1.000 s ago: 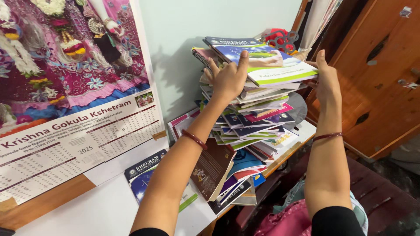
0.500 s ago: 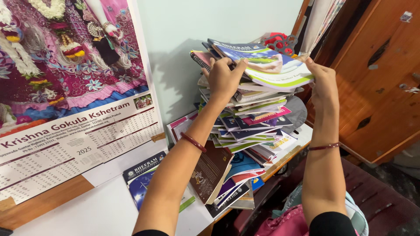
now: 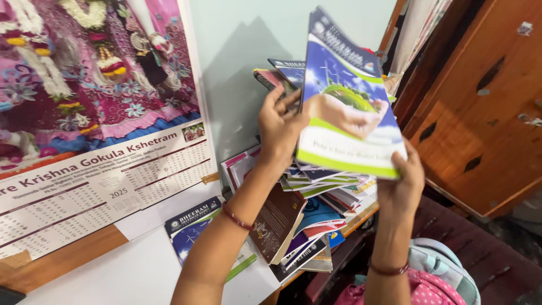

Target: The person organizes a disorganized pile of books and papers on a desk. They pick up individual items, briefly flip through pages, and place them into a new, neat stack on the right side of the desk. The task involves handling various booklets, notebooks, and loose papers.

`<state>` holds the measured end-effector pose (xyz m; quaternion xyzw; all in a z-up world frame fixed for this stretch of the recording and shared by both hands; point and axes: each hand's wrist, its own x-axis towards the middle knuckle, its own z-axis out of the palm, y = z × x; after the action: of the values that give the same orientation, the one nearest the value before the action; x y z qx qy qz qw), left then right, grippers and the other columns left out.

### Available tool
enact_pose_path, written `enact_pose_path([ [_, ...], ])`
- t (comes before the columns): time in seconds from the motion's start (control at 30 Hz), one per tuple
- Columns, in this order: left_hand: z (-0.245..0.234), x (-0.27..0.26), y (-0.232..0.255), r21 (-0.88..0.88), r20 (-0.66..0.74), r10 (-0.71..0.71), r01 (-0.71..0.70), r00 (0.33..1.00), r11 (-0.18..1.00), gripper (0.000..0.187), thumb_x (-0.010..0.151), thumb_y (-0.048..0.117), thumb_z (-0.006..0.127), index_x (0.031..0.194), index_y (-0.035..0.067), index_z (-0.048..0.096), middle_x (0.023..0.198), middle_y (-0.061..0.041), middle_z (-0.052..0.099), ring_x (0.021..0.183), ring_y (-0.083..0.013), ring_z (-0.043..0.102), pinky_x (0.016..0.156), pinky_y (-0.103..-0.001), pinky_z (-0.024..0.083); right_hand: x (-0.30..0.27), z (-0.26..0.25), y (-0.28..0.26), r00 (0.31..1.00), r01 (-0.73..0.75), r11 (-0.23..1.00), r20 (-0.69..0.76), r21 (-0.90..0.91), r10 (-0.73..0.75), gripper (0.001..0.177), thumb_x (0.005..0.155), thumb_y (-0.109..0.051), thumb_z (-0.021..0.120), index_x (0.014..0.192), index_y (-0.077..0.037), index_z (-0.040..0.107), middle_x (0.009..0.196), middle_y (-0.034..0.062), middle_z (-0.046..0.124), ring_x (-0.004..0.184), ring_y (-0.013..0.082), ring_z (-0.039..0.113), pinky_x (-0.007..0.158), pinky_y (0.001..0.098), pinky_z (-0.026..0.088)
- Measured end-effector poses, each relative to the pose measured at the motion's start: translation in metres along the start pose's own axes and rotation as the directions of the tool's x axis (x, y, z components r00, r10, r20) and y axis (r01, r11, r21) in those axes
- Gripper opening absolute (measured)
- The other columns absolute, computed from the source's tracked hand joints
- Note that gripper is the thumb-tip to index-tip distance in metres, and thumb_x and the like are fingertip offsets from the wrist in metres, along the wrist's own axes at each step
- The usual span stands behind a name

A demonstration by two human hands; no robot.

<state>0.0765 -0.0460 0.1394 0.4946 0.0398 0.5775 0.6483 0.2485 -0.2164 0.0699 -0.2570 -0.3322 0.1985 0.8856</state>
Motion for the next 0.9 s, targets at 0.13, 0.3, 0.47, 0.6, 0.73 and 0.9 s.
enact_pose_path([
  [0.13,-0.022,-0.048,0.026,-0.05,0.1,0.116,-0.111,0.988,0.993,0.087,0.082,-0.008,0.066,0.157,-0.01,0.023,0.14,-0.02,0.059,0.114,-0.018,0.066,0.095,-0.03,0.058,-0.037,0.011,0.029,0.999,-0.033,0.988,-0.029,0.152,0.038,0.049,0.098,-0.001,0.054,0.146,0.003,0.044,0.133,0.0172,0.064,0.121,0.0269,0.066,0.107,0.042,0.055],
  [0.3,-0.061,-0.101,0.072,0.243,0.146,0.241,-0.271,0.959,0.931,0.082,0.09,-0.005,0.067,0.163,-0.003,0.029,0.129,-0.017,0.06,0.094,-0.0113,0.063,0.084,-0.026,0.056,-0.063,0.022,0.07,0.997,-0.05,0.991,0.069,0.121,0.041,0.051,0.103,-0.002,0.058,0.152,0.005,0.044,0.136,0.0171,0.063,0.119,0.0256,0.065,0.104,0.0409,0.054],
  [0.47,-0.11,-0.147,0.116,0.686,0.094,0.274,-0.262,0.957,0.679,0.058,0.103,0.009,0.057,0.158,0.001,0.04,0.106,-0.011,0.071,0.069,-0.0086,0.058,0.061,-0.026,0.05,-0.095,0.031,0.1,0.984,-0.042,0.999,0.172,-0.017,0.044,0.051,0.103,-0.005,0.061,0.151,0.008,0.049,0.138,0.0154,0.063,0.12,0.0203,0.065,0.104,0.0344,0.053],
  [0.6,-0.17,-0.191,0.115,0.826,0.011,0.443,-0.258,0.897,0.501,0.051,0.109,0.012,0.05,0.157,-0.001,0.036,0.092,-0.011,0.069,0.073,-0.0122,0.061,0.067,-0.029,0.051,-0.137,0.03,0.131,0.956,-0.183,0.963,0.19,-0.199,0.222,0.051,0.098,-0.005,0.064,0.146,0.009,0.053,0.135,0.0166,0.066,0.115,0.0204,0.065,0.098,0.0339,0.054],
  [0.73,-0.25,-0.248,0.079,0.855,-0.31,0.282,0.137,0.908,0.5,0.05,0.104,0.019,0.05,0.151,0.003,0.042,0.077,-0.01,0.071,0.06,-0.0161,0.064,0.059,-0.032,0.052,-0.195,0.014,0.176,0.873,-0.317,0.813,0.185,-0.489,0.452,0.052,0.094,-0.013,0.066,0.14,0.008,0.058,0.123,0.0161,0.072,0.104,0.021,0.069,0.09,0.0339,0.056],
  [0.9,-0.376,-0.32,-0.006,0.814,-0.546,0.127,0.489,0.828,0.314,0.05,0.101,0.034,0.051,0.144,0.009,0.049,0.072,-0.013,0.074,0.064,-0.0287,0.074,0.062,-0.041,0.056,-0.265,-0.023,0.258,0.709,-0.557,0.638,0.096,-0.532,0.699,0.057,0.092,-0.023,0.067,0.138,0.008,0.057,0.112,0.0203,0.077,0.093,0.0236,0.074,0.083,0.0357,0.061],
])
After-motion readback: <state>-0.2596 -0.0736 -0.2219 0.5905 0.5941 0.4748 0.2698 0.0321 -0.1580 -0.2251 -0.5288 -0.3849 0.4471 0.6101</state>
